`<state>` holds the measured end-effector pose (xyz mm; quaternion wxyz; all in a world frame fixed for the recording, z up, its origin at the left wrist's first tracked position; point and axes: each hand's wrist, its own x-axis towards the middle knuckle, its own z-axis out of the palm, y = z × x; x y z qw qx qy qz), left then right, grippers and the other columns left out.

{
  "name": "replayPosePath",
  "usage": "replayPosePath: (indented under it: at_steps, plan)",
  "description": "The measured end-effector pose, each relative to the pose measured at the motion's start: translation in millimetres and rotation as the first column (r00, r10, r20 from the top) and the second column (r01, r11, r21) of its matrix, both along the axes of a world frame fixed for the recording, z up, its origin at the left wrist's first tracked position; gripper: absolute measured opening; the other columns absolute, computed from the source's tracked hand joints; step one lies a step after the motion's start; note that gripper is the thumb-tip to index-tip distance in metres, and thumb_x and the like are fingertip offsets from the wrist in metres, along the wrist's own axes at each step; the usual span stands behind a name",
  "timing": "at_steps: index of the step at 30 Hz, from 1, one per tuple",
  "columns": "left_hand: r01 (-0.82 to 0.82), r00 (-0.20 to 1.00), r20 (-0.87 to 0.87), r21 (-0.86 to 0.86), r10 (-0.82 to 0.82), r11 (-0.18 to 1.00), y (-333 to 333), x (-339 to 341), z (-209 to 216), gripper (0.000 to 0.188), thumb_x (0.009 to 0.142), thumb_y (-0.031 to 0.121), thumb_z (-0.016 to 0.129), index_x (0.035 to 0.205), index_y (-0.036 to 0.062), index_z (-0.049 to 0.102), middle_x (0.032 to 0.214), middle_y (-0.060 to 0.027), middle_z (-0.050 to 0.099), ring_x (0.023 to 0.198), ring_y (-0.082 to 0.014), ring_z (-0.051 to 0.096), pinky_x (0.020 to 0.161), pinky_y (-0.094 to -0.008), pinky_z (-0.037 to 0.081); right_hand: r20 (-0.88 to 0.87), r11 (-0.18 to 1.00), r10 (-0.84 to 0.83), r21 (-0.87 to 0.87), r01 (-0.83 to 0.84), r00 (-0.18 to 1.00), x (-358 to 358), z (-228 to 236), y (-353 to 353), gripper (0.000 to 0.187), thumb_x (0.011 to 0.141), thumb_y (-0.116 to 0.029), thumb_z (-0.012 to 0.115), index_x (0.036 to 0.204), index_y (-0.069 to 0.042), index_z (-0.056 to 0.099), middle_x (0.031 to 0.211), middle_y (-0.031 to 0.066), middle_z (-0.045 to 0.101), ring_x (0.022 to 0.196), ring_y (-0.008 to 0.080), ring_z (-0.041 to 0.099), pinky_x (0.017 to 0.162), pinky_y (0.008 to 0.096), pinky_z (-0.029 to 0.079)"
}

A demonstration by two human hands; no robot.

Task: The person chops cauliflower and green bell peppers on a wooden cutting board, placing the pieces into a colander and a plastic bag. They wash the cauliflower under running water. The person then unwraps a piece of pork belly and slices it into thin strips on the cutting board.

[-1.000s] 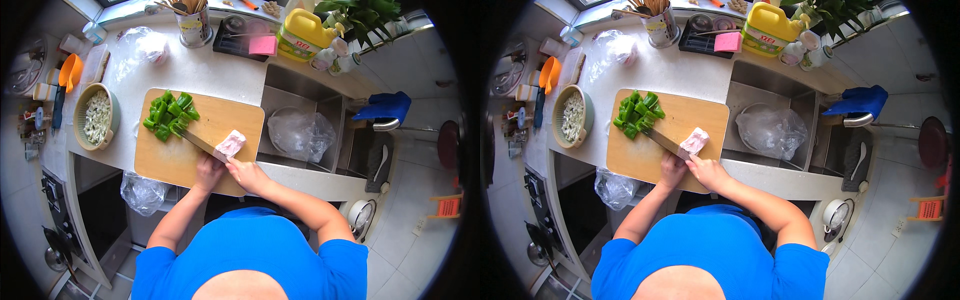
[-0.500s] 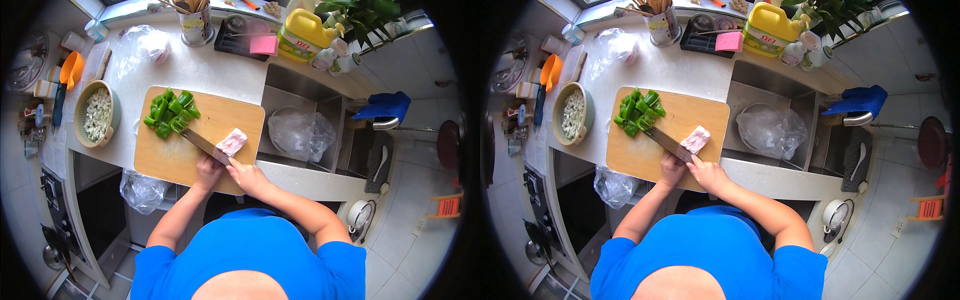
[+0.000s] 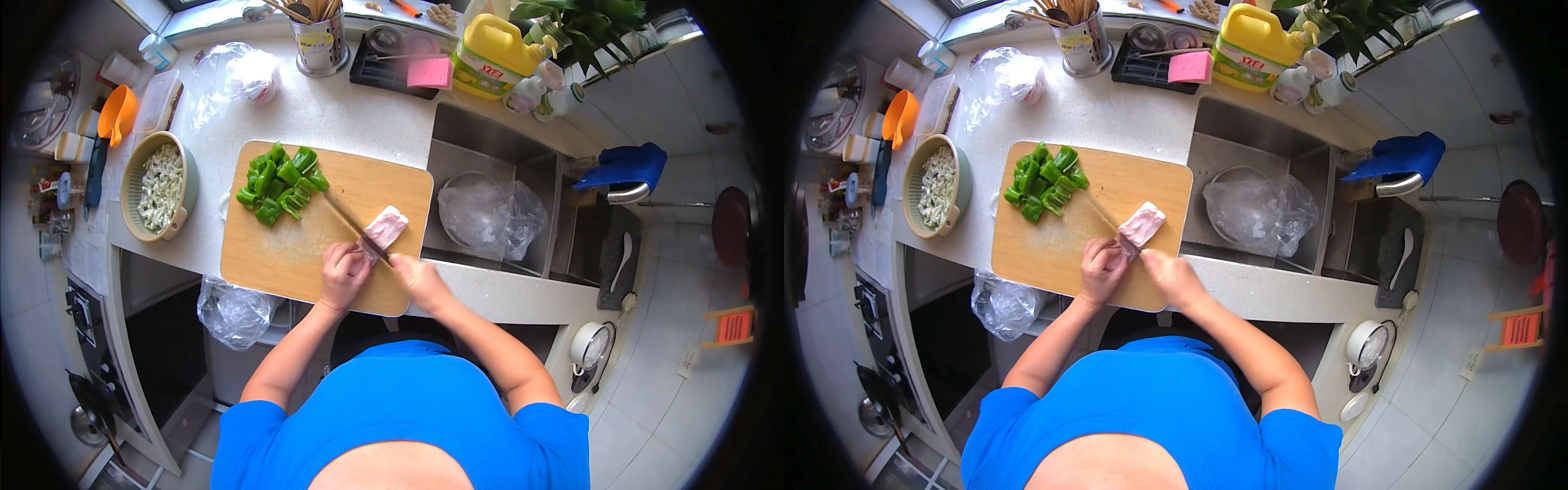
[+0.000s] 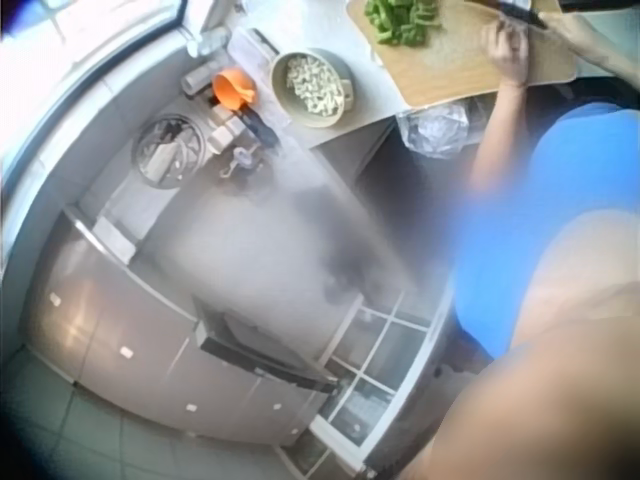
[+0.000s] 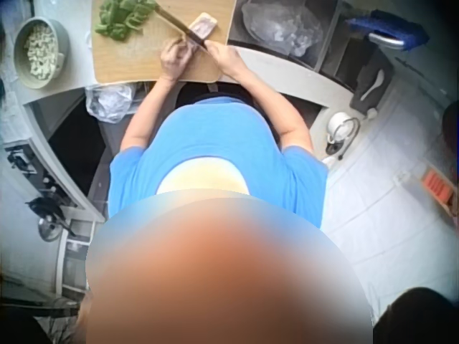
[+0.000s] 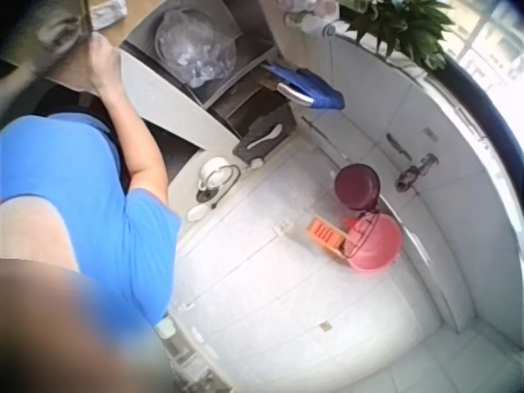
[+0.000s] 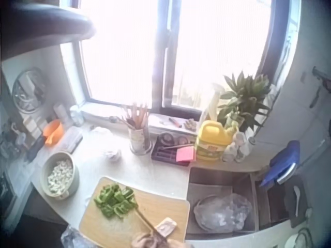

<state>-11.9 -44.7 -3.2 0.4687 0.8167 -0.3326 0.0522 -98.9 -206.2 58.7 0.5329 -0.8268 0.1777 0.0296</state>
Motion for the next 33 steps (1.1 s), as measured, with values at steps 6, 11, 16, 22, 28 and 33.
replayPosePath:
  at_steps: [6,11,16,22,28,33]
  plan:
    - [0.051,0.999,-0.012,0.150,-0.049,0.987,3,-1,13,0.026,0.066,0.006,0.071,0.090,0.0030,0.060,0.100,-0.0134,0.056,0.093,-0.0317,0.052,0.082,-0.0411,0.043,-0.086,1.000,0.017,-0.015,-0.019,0.996,-9,31,-24,0.036,0.092,-0.030,0.053,0.103,0.004,0.060,0.089,0.0270,0.063,0.089,0.0366,0.064,0.073,0.0372,0.050]
    - [0.166,0.983,0.019,0.336,-0.183,0.927,6,7,14,0.027,0.069,0.010,0.069,0.094,0.0037,0.062,0.104,-0.0142,0.054,0.099,-0.0330,0.050,0.085,-0.0420,0.041,-0.063,0.932,0.270,-0.234,-0.277,0.961,-40,45,-14,0.043,0.080,-0.006,0.059,0.122,-0.001,0.048,0.105,0.0193,0.063,0.091,0.0373,0.062,0.077,0.0418,0.052]
    - [0.225,0.970,0.045,0.217,-0.240,0.950,13,7,3,0.033,0.065,0.009,0.070,0.097,0.0021,0.063,0.105,-0.0165,0.056,0.104,-0.0374,0.049,0.087,-0.0443,0.041,-0.182,0.898,0.263,-0.313,-0.309,0.948,-57,35,-1,0.045,0.084,-0.020,0.059,0.124,-0.002,0.047,0.091,0.0225,0.063,0.083,0.0381,0.063,0.072,0.0449,0.052]
    - [0.090,0.995,-0.049,0.174,-0.082,0.981,8,-27,10,0.039,0.063,0.005,0.069,0.100,-0.0005,0.063,0.108,-0.0188,0.056,0.107,-0.0410,0.049,0.092,-0.0475,0.041,-0.156,0.933,0.310,-0.137,-0.332,0.938,-63,30,-9,0.054,0.091,-0.039,0.053,0.129,-0.002,0.043,0.095,0.0263,0.063,0.086,0.0431,0.061,0.077,0.0476,0.049]
    - [-0.003,0.999,0.035,0.255,-0.006,0.967,8,-48,7,0.042,0.064,0.004,0.067,0.106,0.0000,0.061,0.111,-0.0191,0.055,0.109,-0.0420,0.047,0.095,-0.0485,0.037,-0.236,0.898,0.394,-0.109,-0.427,0.888,-59,28,-18,0.055,0.091,-0.041,0.050,0.130,-0.003,0.043,0.091,0.0269,0.063,0.085,0.0435,0.061,0.075,0.0491,0.048]
    - [-0.015,0.998,0.065,0.225,0.001,0.974,4,-50,8,0.041,0.067,0.007,0.068,0.108,0.0030,0.059,0.111,-0.0160,0.054,0.106,-0.0404,0.047,0.089,-0.0490,0.038,-0.181,0.881,0.373,-0.237,-0.409,0.910,-53,25,-12,0.053,0.092,-0.042,0.047,0.130,-0.004,0.044,0.085,0.0259,0.064,0.079,0.0413,0.062,0.070,0.0492,0.049]
